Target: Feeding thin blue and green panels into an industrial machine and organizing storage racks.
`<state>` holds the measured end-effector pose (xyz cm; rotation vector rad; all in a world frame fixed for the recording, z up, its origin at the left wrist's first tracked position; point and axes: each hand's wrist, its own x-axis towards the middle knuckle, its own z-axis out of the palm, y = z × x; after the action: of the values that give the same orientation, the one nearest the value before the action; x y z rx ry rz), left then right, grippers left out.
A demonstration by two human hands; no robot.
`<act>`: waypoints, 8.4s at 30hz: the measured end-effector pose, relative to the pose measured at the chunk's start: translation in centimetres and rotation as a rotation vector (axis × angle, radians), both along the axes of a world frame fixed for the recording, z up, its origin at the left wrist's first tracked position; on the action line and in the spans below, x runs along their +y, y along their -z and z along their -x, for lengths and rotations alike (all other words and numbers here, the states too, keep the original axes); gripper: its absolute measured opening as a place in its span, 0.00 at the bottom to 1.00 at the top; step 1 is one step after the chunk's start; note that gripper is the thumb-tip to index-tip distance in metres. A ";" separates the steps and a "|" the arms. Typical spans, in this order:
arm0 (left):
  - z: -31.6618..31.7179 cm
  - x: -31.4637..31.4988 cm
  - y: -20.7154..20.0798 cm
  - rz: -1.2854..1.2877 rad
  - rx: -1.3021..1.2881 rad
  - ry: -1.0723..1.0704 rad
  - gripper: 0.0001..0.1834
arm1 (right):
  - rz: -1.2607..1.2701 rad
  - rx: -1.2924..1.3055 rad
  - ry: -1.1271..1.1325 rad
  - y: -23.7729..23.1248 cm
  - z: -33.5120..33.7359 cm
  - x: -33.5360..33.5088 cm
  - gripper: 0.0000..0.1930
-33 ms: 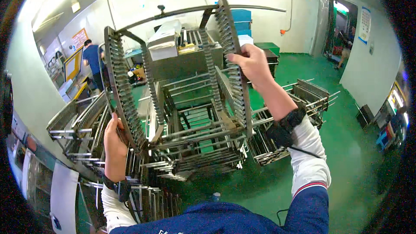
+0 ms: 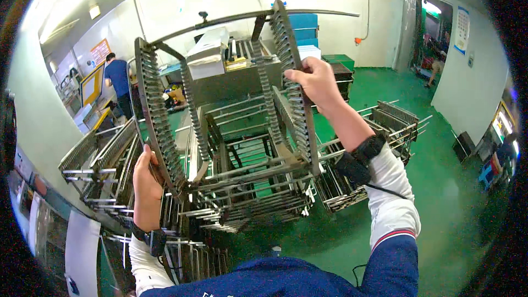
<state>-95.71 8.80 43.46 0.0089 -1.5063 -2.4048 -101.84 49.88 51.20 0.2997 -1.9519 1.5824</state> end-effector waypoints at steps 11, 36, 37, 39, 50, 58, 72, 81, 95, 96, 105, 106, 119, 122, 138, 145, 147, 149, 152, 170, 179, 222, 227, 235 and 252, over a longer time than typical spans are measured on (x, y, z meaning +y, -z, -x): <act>10.7 -0.3 2.8 -0.010 -0.345 0.226 0.21 | -0.179 -0.457 -0.016 5.5 15.1 1.7 0.13; 15.4 -3.8 9.5 0.548 0.004 0.144 0.13 | -0.557 -0.480 0.074 15.0 8.9 2.2 0.24; 15.4 -3.3 9.7 0.569 0.009 0.121 0.14 | -0.510 -0.476 0.088 15.1 7.4 1.9 0.24; 15.2 -1.8 10.1 0.614 0.022 0.082 0.16 | -0.502 -0.488 0.151 15.4 4.8 1.3 0.23; 7.7 5.9 6.7 0.964 0.444 -0.192 0.22 | 0.036 -0.600 0.177 20.3 -18.1 8.5 0.14; -3.9 19.3 8.4 0.819 0.478 0.447 0.16 | 0.709 -0.830 0.647 36.4 -48.5 8.3 0.13; -23.1 43.9 25.7 0.903 0.073 1.981 0.12 | 1.614 -0.261 1.482 45.9 -78.9 -12.4 0.10; -29.9 53.0 41.4 1.368 -0.235 2.280 0.16 | 1.986 0.281 1.592 54.4 -78.3 -25.6 0.07; -29.1 57.5 53.5 1.663 -0.533 2.411 0.11 | 2.139 0.343 1.777 55.5 -70.8 -31.8 0.10; -29.1 58.0 55.5 1.595 -0.658 2.465 0.10 | 2.088 0.242 1.902 53.2 -70.4 -30.0 0.09; -42.5 55.5 49.4 1.827 -0.074 2.476 0.10 | 2.159 0.096 1.972 53.8 -70.7 -33.1 0.11; -43.3 55.3 49.8 1.844 -0.027 2.465 0.10 | 2.179 0.092 1.973 54.0 -71.0 -34.0 0.11; -63.6 39.4 48.3 2.084 0.410 2.748 0.14 | 2.282 0.443 2.204 57.0 -73.8 -54.0 0.06; -68.0 36.0 48.2 2.151 0.588 2.830 0.14 | 2.292 0.592 2.269 55.7 -74.2 -56.1 0.07; -89.1 26.5 48.9 2.613 1.239 2.911 0.13 | 2.018 0.946 2.031 75.7 -57.5 -66.9 0.12; -100.4 18.7 49.6 2.522 1.707 2.937 0.11 | 1.936 1.975 1.911 71.5 -64.7 -67.1 0.11; -102.6 16.8 48.9 2.421 1.706 2.969 0.12 | 2.305 0.643 2.376 67.4 -70.7 -67.9 0.10; -104.3 14.5 49.2 2.427 1.773 2.933 0.12 | 2.306 0.032 2.380 65.4 -72.3 -69.7 0.09; -105.3 9.9 48.5 2.456 1.798 2.940 0.12 | 2.274 -0.861 2.288 65.4 -72.4 -73.2 0.11; -96.1 -18.2 52.4 2.868 2.207 2.332 0.16 | 3.213 -0.203 2.264 76.1 -74.2 -109.9 0.43; -95.8 -23.2 55.3 2.916 2.141 2.194 0.14 | 3.261 -0.413 2.560 76.7 -79.3 -112.0 0.48; -90.4 -7.5 60.8 3.004 1.250 2.488 0.14 | 2.618 -0.958 2.405 79.7 -90.3 -112.7 0.48; -88.5 -1.2 60.4 2.946 1.195 2.442 0.14 | 2.339 -1.053 2.234 80.2 -98.5 -108.3 0.48; -84.7 5.6 60.8 2.840 0.788 2.646 0.13 | 1.997 -1.398 2.105 78.0 -106.2 -93.7 0.45; -85.7 12.0 60.3 2.264 0.968 3.009 0.14 | 1.865 -1.316 1.932 80.0 -108.3 -83.3 0.38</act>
<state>-10.04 20.75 -16.87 1.5612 0.5481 -1.1431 6.43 -33.38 -28.80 -2.6201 0.3169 1.0267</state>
